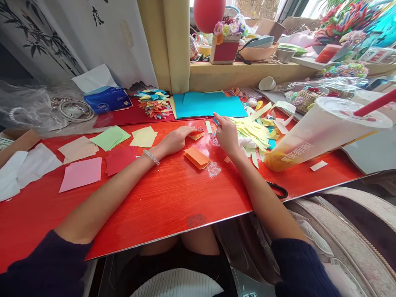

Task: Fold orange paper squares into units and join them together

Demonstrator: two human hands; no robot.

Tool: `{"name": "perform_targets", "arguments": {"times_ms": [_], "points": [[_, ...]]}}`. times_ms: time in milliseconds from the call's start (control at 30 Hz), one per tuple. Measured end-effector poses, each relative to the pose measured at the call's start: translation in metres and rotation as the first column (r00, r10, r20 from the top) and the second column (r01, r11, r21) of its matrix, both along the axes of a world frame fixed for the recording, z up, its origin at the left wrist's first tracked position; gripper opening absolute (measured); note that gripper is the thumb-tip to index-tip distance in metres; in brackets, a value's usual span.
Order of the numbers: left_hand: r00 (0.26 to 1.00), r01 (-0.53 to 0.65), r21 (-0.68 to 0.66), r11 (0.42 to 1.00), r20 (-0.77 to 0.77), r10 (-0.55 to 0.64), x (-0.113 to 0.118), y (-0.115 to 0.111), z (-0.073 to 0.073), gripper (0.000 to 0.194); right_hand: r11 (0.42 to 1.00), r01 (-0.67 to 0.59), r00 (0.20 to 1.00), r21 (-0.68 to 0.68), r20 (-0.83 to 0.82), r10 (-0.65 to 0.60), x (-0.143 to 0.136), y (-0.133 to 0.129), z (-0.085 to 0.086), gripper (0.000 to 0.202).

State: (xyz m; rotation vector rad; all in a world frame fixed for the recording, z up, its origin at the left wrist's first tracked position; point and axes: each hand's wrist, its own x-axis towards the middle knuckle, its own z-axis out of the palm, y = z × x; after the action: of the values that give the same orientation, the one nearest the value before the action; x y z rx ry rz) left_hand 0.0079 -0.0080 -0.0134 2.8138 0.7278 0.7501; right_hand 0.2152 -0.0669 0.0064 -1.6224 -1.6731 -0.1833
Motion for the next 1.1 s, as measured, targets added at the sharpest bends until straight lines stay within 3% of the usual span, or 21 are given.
{"name": "perform_targets", "arguments": {"times_ms": [200,267,367,400,467,500,567,633,700,833,967,1100], "points": [[0.982,-0.081,-0.116,0.99,0.16,0.099,0.0,0.009,-0.004,0.054,0.997,-0.007,1.0,0.071,-0.005,0.007,-0.009,-0.006,0.005,0.04],[0.961,-0.107,-0.146,0.983,0.239,0.141,0.0,0.009,0.003,0.05,0.996,-0.002,0.999,0.092,-0.045,0.007,-0.01,-0.008,0.008,0.037],[0.943,-0.085,-0.23,0.969,0.295,0.153,-0.004,0.005,0.03,0.037,0.993,0.016,0.993,0.117,-0.122,-0.002,-0.009,-0.009,0.013,0.029],[0.963,-0.028,-0.3,0.953,0.247,0.106,-0.006,0.001,0.041,0.032,0.993,0.016,0.987,0.115,-0.16,0.003,-0.009,-0.009,0.014,0.025],[0.987,0.158,-0.456,0.876,0.063,-0.145,-0.01,-0.01,0.062,0.032,0.996,-0.005,0.969,0.09,-0.245,0.027,-0.008,-0.009,0.015,0.021],[0.954,0.224,-0.5,0.836,-0.061,-0.292,-0.011,-0.016,0.07,0.038,0.997,-0.027,0.958,0.068,-0.284,0.045,-0.008,-0.01,0.015,0.023],[0.874,0.236,-0.501,0.833,-0.266,-0.407,-0.011,-0.027,0.078,0.056,0.997,-0.066,0.941,0.027,-0.332,0.071,-0.009,-0.01,0.015,0.031],[0.813,0.241,-0.459,0.855,-0.386,-0.436,-0.008,-0.035,0.078,0.057,0.996,-0.09,0.938,0.0,-0.336,0.085,-0.012,-0.012,0.016,0.037],[0.813,0.238,-0.41,0.88,-0.411,-0.412,-0.003,-0.038,0.074,0.041,0.992,-0.126,0.936,-0.021,-0.333,0.112,-0.017,-0.015,0.017,0.039],[0.866,0.226,-0.402,0.887,-0.335,-0.372,-0.001,-0.035,0.069,0.028,0.96,-0.266,0.906,-0.092,-0.363,0.216,-0.025,-0.019,0.02,0.046],[0.886,0.251,-0.403,0.88,-0.27,-0.376,-0.012,-0.033,0.069,0.026,0.884,-0.431,0.835,-0.183,-0.453,0.313,-0.03,-0.021,0.022,0.056],[0.934,0.233,-0.32,0.918,-0.19,-0.304,-0.024,-0.034,0.069,0.029,0.861,-0.47,0.802,-0.193,-0.502,0.324,-0.035,-0.023,0.025,0.062]]}}
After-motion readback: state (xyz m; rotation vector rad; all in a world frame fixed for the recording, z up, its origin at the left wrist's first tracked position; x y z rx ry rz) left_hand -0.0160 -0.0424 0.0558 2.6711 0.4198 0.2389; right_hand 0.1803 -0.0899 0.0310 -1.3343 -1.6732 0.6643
